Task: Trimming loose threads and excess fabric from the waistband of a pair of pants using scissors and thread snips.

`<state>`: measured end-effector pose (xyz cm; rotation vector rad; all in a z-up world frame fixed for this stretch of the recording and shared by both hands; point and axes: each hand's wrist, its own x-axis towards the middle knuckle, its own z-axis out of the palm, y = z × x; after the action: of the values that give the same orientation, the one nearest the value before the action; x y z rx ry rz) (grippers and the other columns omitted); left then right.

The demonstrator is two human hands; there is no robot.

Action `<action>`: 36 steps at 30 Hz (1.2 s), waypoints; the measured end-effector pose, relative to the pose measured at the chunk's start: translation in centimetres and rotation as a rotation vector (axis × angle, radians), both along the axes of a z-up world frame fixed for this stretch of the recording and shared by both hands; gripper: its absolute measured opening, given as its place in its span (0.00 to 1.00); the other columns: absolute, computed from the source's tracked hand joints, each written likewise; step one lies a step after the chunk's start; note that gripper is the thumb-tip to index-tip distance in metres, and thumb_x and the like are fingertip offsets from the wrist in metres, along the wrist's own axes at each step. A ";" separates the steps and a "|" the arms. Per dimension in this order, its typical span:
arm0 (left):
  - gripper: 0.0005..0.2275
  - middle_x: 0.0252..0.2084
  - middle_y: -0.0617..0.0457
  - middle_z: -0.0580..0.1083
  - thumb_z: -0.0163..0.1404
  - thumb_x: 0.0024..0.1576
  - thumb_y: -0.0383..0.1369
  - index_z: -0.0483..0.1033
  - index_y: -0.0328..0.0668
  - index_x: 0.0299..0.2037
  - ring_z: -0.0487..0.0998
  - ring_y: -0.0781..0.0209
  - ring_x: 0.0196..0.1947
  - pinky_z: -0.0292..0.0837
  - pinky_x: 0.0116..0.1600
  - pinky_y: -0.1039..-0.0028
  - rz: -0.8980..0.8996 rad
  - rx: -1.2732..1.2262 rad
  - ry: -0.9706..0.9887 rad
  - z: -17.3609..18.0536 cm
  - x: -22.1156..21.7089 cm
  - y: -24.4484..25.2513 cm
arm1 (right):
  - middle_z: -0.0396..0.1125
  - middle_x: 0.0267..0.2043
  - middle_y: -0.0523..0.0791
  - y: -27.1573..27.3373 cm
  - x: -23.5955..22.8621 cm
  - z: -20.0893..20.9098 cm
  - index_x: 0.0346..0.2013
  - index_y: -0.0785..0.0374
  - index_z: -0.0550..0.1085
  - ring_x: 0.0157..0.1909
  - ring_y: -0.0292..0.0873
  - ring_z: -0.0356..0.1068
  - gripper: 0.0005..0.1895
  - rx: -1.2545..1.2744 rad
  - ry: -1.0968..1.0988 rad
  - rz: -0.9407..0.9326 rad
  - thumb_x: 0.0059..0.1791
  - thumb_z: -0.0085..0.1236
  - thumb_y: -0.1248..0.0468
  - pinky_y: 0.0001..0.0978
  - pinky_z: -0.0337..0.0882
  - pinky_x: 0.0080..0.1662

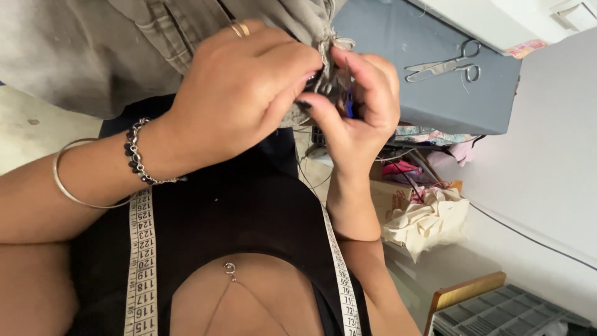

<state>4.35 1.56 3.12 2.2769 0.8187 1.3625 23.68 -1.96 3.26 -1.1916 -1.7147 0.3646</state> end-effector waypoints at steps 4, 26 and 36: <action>0.05 0.33 0.45 0.71 0.46 0.70 0.23 0.73 0.34 0.40 0.67 0.43 0.30 0.64 0.40 0.58 0.045 0.060 0.025 0.1 -0.5 0.2 | 0.73 0.49 0.48 0.7 -0.2 0.8 0.51 0.63 0.76 0.51 0.46 0.70 0.15 0.069 -0.173 -0.044 0.51 0.66 0.69 0.35 0.73 0.57; 0.08 0.29 0.51 0.70 0.54 0.70 0.29 0.68 0.37 0.42 0.71 0.45 0.30 0.65 0.38 0.57 0.054 -0.102 0.068 -0.6 -1.1 0.3 | 0.57 0.26 0.37 1.9 1.2 -1.8 0.48 0.62 0.67 0.24 0.27 0.52 0.12 -0.630 0.760 0.404 0.56 0.58 0.60 0.20 0.52 0.27; 0.12 0.28 0.45 0.66 0.48 0.71 0.25 0.63 0.36 0.33 0.66 0.43 0.29 0.61 0.37 0.57 0.050 0.022 0.106 0.0 -1.0 0.5 | 0.66 0.43 0.40 0.9 -0.3 -0.8 0.48 0.61 0.71 0.42 0.32 0.62 0.20 -0.257 0.298 0.094 0.55 0.54 0.48 0.23 0.62 0.45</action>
<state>3.38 2.04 3.11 2.3775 0.9046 1.2872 23.41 -1.06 2.48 -1.1717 -1.4970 0.7992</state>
